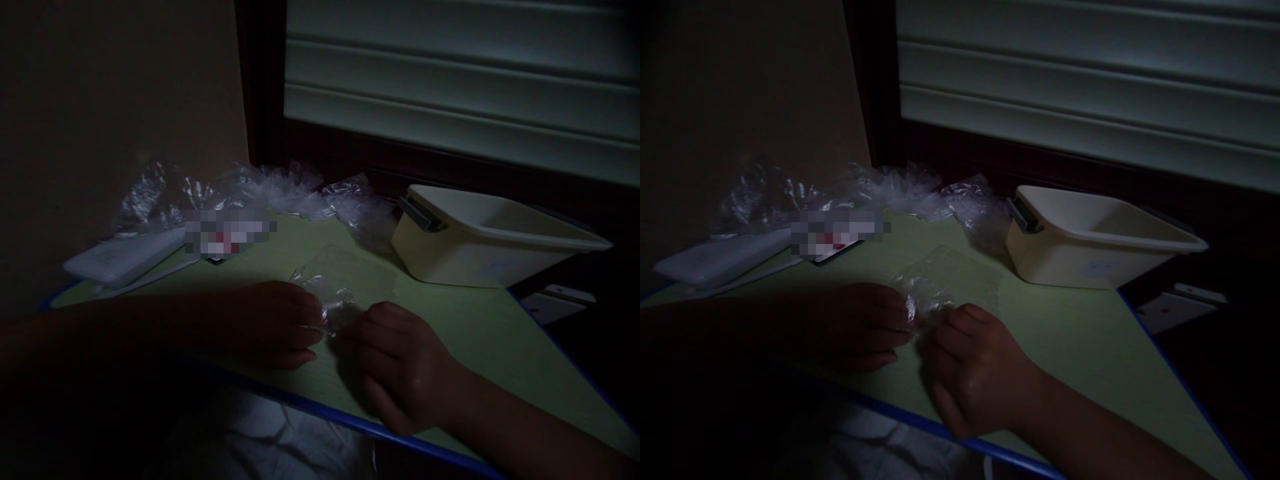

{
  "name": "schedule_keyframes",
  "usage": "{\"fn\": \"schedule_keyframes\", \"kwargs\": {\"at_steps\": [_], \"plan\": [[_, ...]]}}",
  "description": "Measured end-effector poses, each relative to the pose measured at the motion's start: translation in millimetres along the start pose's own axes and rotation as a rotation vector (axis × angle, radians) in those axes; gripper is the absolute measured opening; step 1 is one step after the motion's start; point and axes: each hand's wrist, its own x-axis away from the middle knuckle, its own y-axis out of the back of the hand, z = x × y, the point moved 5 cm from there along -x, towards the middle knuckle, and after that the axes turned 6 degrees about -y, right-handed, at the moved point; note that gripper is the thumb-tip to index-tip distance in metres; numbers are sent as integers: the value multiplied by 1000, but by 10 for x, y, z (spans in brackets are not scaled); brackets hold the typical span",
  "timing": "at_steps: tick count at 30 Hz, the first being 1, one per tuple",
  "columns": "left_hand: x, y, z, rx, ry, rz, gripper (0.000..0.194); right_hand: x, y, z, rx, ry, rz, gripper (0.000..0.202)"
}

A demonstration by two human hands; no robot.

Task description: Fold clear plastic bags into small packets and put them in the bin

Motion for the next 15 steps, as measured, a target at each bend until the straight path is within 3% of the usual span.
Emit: {"fn": "schedule_keyframes", "kwargs": {"at_steps": [3, 8, 15], "plan": [[28, 22, -31, 53, -76, -71, 21, -7, -34, -10, -2, -17, 19, 26], [71, -84, 5, 54, 32, 77, 17, -12, -59, -21, -17, -35, 31, 25], [49, -49, -8, 62, -31, 34, 20, -4, -60, -22, -32, -17, 27, 28]]}}
